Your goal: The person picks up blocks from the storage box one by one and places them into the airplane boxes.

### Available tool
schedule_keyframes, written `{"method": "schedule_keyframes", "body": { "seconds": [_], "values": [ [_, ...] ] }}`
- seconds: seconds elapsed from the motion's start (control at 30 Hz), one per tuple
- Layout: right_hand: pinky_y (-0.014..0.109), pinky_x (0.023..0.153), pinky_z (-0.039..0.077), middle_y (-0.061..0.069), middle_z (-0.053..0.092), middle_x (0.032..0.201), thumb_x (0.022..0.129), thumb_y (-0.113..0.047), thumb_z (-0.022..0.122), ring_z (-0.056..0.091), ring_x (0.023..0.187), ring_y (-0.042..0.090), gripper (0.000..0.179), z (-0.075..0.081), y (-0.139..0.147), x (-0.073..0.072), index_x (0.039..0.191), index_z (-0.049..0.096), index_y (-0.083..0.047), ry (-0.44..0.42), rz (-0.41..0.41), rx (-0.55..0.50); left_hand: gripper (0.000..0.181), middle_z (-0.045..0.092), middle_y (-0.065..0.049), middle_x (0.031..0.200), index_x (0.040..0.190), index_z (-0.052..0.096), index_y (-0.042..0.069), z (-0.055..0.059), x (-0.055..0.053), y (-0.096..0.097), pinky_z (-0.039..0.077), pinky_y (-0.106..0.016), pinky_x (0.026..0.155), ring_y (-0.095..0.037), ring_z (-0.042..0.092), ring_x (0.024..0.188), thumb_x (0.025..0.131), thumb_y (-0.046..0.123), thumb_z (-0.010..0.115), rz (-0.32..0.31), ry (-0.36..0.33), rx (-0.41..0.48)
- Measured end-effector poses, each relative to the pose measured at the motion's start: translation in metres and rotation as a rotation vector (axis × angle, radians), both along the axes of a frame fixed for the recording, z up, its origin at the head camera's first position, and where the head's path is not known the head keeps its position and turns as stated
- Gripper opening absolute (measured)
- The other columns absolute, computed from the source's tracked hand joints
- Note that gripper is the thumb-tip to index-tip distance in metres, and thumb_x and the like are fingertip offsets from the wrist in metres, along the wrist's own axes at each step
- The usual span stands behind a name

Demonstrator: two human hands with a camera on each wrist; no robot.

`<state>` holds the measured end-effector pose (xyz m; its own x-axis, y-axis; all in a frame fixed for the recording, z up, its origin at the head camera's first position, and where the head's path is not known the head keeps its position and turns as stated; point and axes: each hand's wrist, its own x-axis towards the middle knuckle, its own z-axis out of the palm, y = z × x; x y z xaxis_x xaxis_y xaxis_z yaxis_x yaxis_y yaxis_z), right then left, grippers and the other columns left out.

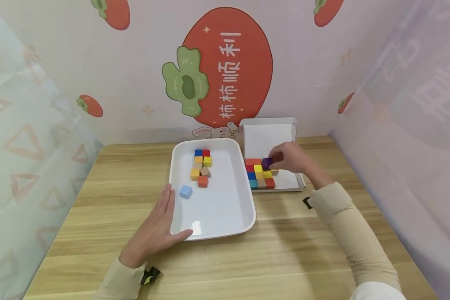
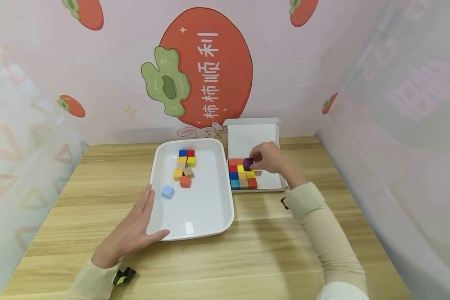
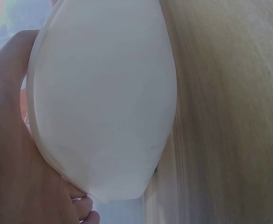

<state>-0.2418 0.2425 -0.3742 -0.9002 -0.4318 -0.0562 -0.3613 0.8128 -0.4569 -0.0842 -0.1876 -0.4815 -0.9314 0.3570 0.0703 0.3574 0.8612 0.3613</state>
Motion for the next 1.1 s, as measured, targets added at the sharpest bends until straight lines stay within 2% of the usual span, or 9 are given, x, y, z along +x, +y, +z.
{"method": "schedule_keyframes", "body": {
  "seconds": [0.2, 0.4, 0.63, 0.83, 1.1],
  "values": [
    [0.043, 0.086, 0.066, 0.013, 0.08, 0.103, 0.09, -0.007, 0.083, 0.075, 0.09, 0.022, 0.019, -0.006, 0.03, 0.006, 0.108, 0.079, -0.003, -0.016, -0.005, -0.008, 0.129, -0.006, -0.021, 0.178, 0.167, 0.005, -0.006, 0.002, 0.0, -0.003, 0.029, -0.06, 0.128, -0.041, 0.005, 0.166, 0.087, 0.071, 0.071, -0.002, 0.009, 0.01],
    [0.042, 0.087, 0.066, 0.012, 0.08, 0.104, 0.091, -0.008, 0.082, 0.076, 0.09, 0.02, 0.02, -0.023, 0.036, 0.005, 0.11, 0.079, -0.003, -0.069, -0.004, 0.005, 0.13, -0.009, -0.019, 0.179, 0.167, 0.003, -0.004, 0.001, -0.001, -0.003, 0.027, -0.06, 0.129, -0.039, 0.003, 0.166, 0.087, 0.073, 0.069, 0.007, -0.015, 0.002],
    [0.044, 0.09, 0.065, 0.014, 0.08, 0.107, 0.092, -0.009, 0.081, 0.075, 0.092, 0.021, 0.022, -0.045, 0.038, 0.0, 0.113, 0.078, -0.001, -0.077, -0.018, -0.006, 0.129, -0.007, -0.02, 0.178, 0.167, 0.003, -0.004, -0.001, 0.0, 0.0, 0.028, -0.06, 0.128, -0.041, 0.005, 0.166, 0.087, 0.073, 0.069, 0.002, -0.022, 0.028],
    [0.045, 0.091, 0.065, 0.014, 0.08, 0.108, 0.092, -0.008, 0.081, 0.075, 0.094, 0.021, 0.022, -0.05, 0.042, -0.002, 0.113, 0.078, -0.002, -0.072, -0.034, -0.026, 0.129, -0.005, -0.021, 0.178, 0.167, 0.004, -0.004, 0.001, 0.002, 0.001, 0.027, -0.059, 0.129, -0.041, 0.006, 0.166, 0.087, 0.071, 0.07, -0.001, -0.009, 0.03],
    [0.046, 0.093, 0.064, 0.016, 0.079, 0.112, 0.092, -0.008, 0.082, 0.075, 0.097, 0.024, 0.024, -0.054, 0.043, -0.002, 0.116, 0.078, -0.003, -0.08, -0.062, -0.018, 0.129, -0.006, -0.02, 0.179, 0.168, 0.003, -0.003, 0.001, 0.001, 0.001, 0.028, -0.059, 0.129, -0.041, 0.006, 0.166, 0.086, 0.073, 0.069, 0.006, -0.024, 0.024]
  ]
}}
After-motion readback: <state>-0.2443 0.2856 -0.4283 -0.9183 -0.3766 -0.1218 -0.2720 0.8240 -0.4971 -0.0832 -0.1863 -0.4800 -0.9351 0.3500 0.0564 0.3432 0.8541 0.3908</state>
